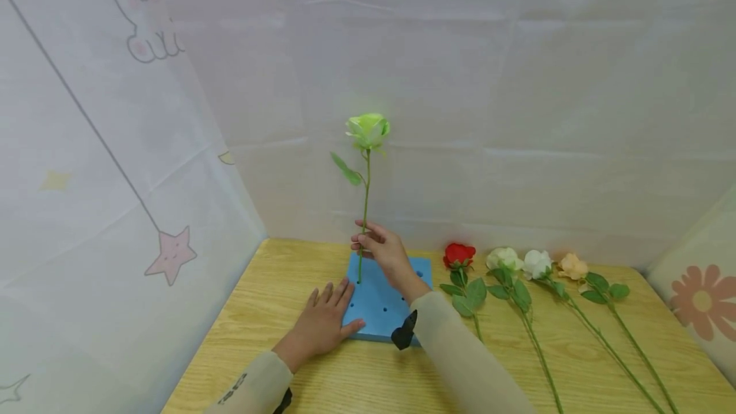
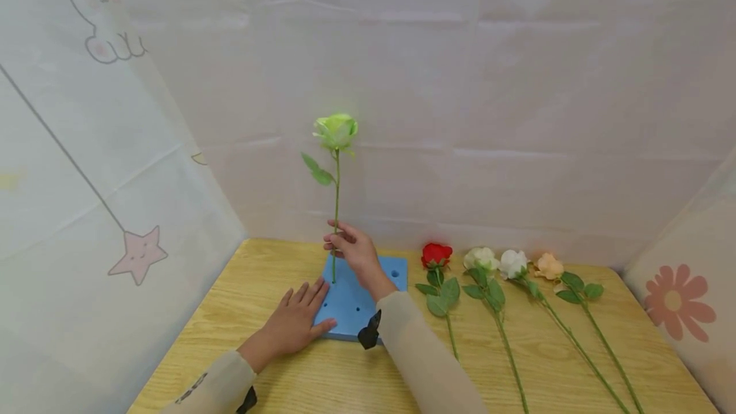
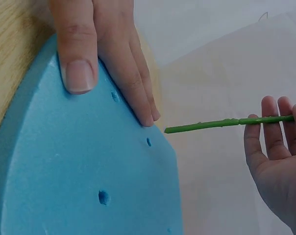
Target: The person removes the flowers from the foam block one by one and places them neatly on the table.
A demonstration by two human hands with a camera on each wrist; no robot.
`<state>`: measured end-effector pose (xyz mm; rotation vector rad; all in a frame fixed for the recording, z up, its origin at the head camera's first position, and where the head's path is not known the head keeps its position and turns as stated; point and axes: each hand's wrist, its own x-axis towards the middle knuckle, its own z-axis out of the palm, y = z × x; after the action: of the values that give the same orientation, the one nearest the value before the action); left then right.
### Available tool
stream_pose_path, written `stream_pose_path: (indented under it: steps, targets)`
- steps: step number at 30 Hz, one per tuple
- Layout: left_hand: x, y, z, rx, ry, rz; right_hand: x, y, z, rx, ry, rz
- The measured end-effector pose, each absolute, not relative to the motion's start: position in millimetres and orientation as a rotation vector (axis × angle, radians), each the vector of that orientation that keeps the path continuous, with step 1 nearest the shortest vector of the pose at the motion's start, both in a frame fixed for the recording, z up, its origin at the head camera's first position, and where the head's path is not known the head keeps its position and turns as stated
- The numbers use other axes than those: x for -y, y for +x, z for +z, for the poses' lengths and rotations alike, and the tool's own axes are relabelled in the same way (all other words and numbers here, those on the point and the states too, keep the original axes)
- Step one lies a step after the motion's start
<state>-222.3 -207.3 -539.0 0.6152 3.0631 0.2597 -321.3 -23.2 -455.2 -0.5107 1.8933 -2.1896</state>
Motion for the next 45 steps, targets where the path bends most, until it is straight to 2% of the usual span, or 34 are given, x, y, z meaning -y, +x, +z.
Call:
stream_pose_path:
  steps: [23, 45]
  targets:
    - [207.5, -222.9, -538.5, -3.060, 0.605, 0.275, -26.6, -290.9, -450.1, -2.046, -0.503, -2.091]
    - [207.5, -228.1, -545.2, -3.048, 0.616, 0.298, -102.8, -246.1, -448.3, -2.073, -0.525, -2.036]
